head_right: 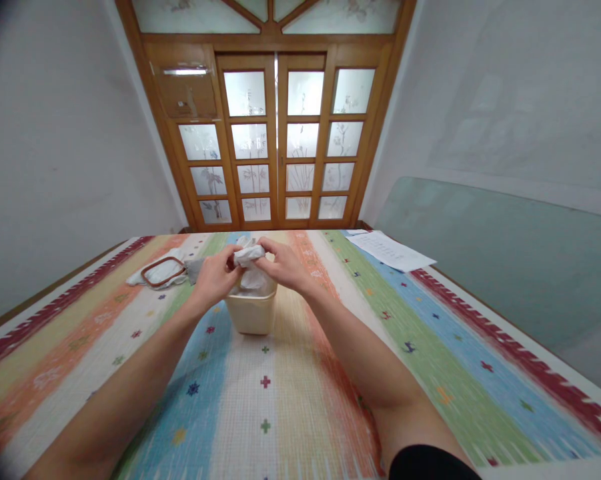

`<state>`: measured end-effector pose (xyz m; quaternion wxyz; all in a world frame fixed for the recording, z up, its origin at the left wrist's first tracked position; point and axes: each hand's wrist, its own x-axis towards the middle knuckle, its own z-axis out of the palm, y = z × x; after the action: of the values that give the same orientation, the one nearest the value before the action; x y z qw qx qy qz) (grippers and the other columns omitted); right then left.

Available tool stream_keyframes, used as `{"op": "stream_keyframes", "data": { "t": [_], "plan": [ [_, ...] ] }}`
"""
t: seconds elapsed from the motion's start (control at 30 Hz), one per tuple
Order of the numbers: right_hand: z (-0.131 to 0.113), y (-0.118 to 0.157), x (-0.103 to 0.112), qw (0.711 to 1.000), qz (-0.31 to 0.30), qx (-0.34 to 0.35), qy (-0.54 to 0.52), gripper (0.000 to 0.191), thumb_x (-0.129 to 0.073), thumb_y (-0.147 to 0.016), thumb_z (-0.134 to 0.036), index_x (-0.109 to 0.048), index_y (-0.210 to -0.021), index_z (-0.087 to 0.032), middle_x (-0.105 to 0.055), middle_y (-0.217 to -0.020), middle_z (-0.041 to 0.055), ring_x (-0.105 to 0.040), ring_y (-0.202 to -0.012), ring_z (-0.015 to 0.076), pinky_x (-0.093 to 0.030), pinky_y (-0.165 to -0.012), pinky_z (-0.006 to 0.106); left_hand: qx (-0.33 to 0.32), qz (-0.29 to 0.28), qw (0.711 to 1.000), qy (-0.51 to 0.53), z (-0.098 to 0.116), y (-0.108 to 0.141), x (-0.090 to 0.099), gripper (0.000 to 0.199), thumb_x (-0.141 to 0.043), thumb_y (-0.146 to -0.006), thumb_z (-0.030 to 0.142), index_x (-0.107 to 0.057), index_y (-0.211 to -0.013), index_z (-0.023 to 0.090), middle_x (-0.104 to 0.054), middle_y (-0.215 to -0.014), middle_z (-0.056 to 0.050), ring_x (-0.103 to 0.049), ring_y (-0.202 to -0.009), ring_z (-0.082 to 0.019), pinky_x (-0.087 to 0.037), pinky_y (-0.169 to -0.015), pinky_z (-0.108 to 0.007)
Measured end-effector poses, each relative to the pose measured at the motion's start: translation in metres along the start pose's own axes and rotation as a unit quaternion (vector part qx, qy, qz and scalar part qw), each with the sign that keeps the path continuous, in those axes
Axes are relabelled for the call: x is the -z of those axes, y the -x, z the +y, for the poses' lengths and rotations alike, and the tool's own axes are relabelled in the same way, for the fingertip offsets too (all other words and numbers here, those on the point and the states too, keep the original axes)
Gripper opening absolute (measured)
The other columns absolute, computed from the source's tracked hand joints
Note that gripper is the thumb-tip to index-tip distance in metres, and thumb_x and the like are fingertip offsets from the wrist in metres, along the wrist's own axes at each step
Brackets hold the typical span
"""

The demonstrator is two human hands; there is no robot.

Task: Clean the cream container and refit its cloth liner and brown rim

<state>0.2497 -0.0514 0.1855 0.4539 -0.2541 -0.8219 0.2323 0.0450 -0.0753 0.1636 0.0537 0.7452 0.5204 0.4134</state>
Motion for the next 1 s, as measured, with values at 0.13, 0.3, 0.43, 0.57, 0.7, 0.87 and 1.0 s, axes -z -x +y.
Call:
{"op": "stream_keyframes", "data": {
  "t": [0.13, 0.3, 0.43, 0.57, 0.7, 0.87, 1.0],
  "plan": [
    [-0.016, 0.002, 0.003, 0.990, -0.113, 0.082, -0.028, 0.015, -0.064, -0.093, -0.035, -0.065, -0.098, -0.021, -0.070, -0.114, 0.0073, -0.062, -0.110, 0.0232, -0.046, -0.101, 0.038, 0.010, 0.019, 0.999, 0.035, -0.004, 0.000, 0.002, 0.020, -0.068, -0.084, 0.027, -0.060, -0.103, 0.025, -0.067, -0.077, 0.000, -0.059, -0.068, -0.021, -0.031, -0.064, -0.029],
    [-0.023, 0.006, 0.004, 0.974, -0.217, 0.059, -0.025, 0.028, -0.058, -0.100, -0.043, -0.068, -0.090, -0.020, -0.070, -0.090, 0.0030, -0.063, -0.087, 0.0180, -0.048, -0.085, 0.032, 0.028, 0.063, 0.996, 0.059, -0.005, -0.001, 0.003, 0.015, -0.062, -0.080, 0.017, -0.054, -0.092, 0.023, -0.062, -0.078, 0.002, -0.057, -0.071, -0.019, -0.034, -0.066, -0.028],
    [-0.009, 0.006, 0.000, 0.992, -0.115, -0.041, -0.021, 0.038, -0.047, -0.104, -0.043, -0.067, -0.083, -0.019, -0.068, -0.079, 0.0021, -0.063, -0.077, 0.0164, -0.048, -0.074, 0.029, 0.005, 0.076, 0.992, 0.099, -0.005, -0.002, 0.002, 0.014, -0.060, -0.079, 0.015, -0.052, -0.087, 0.023, -0.061, -0.080, 0.002, -0.059, -0.078, -0.018, -0.041, -0.072, -0.028],
    [0.005, 0.003, 0.000, 0.994, 0.015, -0.104, -0.012, 0.028, -0.053, -0.101, -0.046, -0.066, -0.109, -0.022, -0.063, -0.071, -0.0010, -0.060, -0.066, 0.0164, -0.046, -0.063, 0.028, -0.015, 0.082, 0.990, 0.113, -0.002, -0.002, 0.002, 0.008, -0.059, -0.081, 0.017, -0.054, -0.085, 0.022, -0.063, -0.083, 0.002, -0.061, -0.083, -0.018, -0.044, -0.079, -0.029],
    [0.000, 0.003, -0.001, 0.997, -0.044, -0.054, 0.026, 0.030, -0.066, -0.095, -0.045, -0.067, -0.117, -0.025, -0.065, -0.079, 0.0001, -0.060, -0.073, 0.0178, -0.047, -0.070, 0.031, -0.035, 0.086, 0.989, 0.115, 0.001, -0.001, 0.003, 0.008, -0.058, -0.081, 0.018, -0.052, -0.083, 0.022, -0.063, -0.085, 0.001, -0.059, -0.083, -0.018, -0.044, -0.080, -0.030],
    [-0.006, 0.003, -0.006, 0.996, -0.044, -0.028, 0.077, 0.020, -0.062, -0.093, -0.035, -0.060, -0.078, -0.022, -0.061, -0.076, 0.0013, -0.054, -0.075, 0.0180, -0.043, -0.073, 0.032, -0.035, 0.085, 0.990, 0.107, 0.000, -0.002, 0.004, 0.009, -0.058, -0.081, 0.019, -0.050, -0.080, 0.023, -0.061, -0.083, 0.000, -0.057, -0.081, -0.018, -0.044, -0.078, -0.030],
    [-0.002, 0.001, 0.001, 0.998, 0.054, -0.046, 0.001, 0.022, -0.058, -0.091, -0.038, -0.053, -0.077, -0.022, -0.059, -0.078, 0.0007, -0.055, -0.078, 0.0176, -0.046, -0.076, 0.031, -0.022, 0.098, 0.990, 0.097, -0.003, -0.004, 0.004, 0.009, -0.055, -0.081, 0.017, -0.050, -0.077, 0.023, -0.059, -0.078, 0.000, -0.054, -0.077, -0.018, -0.042, -0.074, -0.031]
  ]
}}
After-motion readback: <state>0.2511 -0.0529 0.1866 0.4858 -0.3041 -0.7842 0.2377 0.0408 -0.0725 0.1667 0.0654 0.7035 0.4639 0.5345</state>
